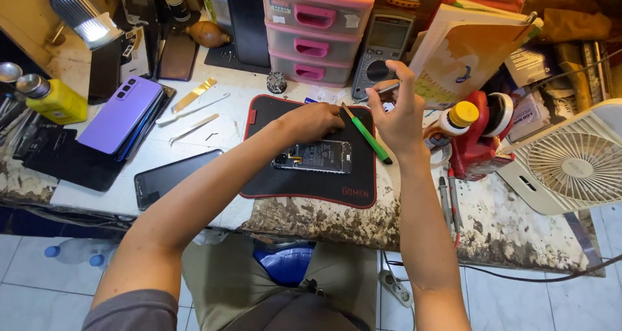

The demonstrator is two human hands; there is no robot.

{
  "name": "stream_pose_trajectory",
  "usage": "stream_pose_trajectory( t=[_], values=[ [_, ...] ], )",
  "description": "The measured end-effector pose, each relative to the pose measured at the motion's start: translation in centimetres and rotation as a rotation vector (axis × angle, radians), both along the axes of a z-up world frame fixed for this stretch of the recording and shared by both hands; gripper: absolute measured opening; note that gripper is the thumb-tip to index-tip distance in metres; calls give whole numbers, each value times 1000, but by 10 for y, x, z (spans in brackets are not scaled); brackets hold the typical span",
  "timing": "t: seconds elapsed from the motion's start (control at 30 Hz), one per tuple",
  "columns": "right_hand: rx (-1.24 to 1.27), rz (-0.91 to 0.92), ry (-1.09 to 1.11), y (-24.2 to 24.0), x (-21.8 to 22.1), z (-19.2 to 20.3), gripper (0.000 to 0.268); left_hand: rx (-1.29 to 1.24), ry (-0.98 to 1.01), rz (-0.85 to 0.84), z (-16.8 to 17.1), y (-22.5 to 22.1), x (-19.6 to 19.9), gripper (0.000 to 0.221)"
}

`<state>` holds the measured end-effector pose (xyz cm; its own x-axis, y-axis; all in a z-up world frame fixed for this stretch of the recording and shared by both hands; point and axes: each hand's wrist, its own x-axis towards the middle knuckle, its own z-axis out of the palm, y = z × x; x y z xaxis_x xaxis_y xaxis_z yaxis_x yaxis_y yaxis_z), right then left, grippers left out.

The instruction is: The person is disassembling or assembling a mobile phone, specifically working on internal screws and components at a repair bench.

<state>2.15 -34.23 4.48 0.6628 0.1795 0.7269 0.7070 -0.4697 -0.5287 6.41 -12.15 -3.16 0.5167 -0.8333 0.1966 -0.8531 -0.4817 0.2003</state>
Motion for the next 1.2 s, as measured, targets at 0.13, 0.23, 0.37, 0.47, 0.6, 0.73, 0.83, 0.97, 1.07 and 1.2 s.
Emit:
stream_pose_trajectory(
  t=[0.13,0.23,0.37,0.47,0.6,0.73,0.83,0.97,1.07,1.2],
  values=[
    [-7,3,-7,0,1,-4,49,-32,-16,-32,-14,-16,9,9],
    [-14,2,-2,1,1,-5,49,21,-17,-59,-11,-25,7,13],
    [3,16,-2,1,0,-4,48,103,-59,56,-1,-6,-14,17],
    [20,28,14,3,-1,-3,49,-202,138,97,66,41,-76,13],
    [79,92,97,22,-9,-6,48,-519,323,275,152,117,-183,15],
    [67,123,130,47,-14,-10,47,-497,298,571,102,196,-270,10],
    [-71,173,181,68,-16,-4,48,-476,308,913,40,245,-332,33],
    [-170,194,154,93,-9,-9,50,-409,273,1188,-16,271,-379,32],
    [-209,186,132,106,-5,-2,51,-446,175,1217,-24,270,-377,34],
    [-245,185,74,115,2,-3,49,-409,285,1268,-17,258,-357,37]
  ],
)
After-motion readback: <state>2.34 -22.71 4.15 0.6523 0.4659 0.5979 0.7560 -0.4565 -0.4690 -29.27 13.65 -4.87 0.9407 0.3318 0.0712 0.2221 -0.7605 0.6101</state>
